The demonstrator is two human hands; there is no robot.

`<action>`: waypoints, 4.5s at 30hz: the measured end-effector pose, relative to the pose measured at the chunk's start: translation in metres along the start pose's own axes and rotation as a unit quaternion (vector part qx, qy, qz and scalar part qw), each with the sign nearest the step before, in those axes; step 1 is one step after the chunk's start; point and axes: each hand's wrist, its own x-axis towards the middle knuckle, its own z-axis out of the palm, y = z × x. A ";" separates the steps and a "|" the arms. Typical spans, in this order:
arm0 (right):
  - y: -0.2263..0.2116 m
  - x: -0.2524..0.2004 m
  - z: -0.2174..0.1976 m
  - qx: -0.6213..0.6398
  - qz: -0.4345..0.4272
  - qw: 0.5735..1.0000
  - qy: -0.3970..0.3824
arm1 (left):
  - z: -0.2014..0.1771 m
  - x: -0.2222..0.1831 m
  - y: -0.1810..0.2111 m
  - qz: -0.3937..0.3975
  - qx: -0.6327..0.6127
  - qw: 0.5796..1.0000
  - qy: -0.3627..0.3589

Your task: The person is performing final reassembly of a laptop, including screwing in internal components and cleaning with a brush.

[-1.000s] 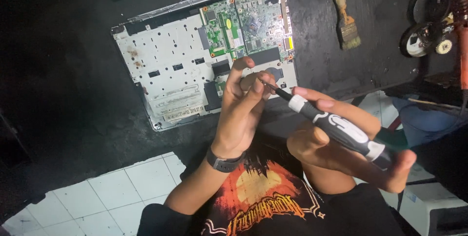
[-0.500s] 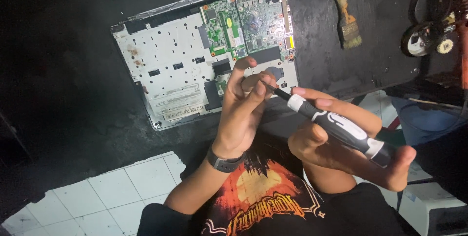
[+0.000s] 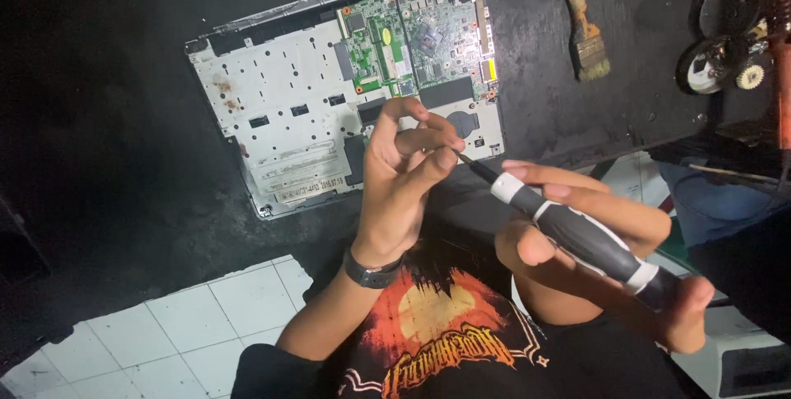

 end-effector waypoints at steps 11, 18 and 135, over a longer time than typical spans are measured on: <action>0.030 -0.006 0.055 -0.086 -0.090 0.983 0.139 | 0.002 0.000 0.002 0.021 0.011 0.999 0.021; 0.064 0.011 0.029 -0.182 -0.054 0.953 0.236 | 0.003 0.003 0.023 0.034 0.166 0.985 -0.038; 0.201 0.084 0.001 -0.202 -0.104 0.947 -0.226 | -0.030 0.063 -0.008 0.162 0.898 0.368 -0.178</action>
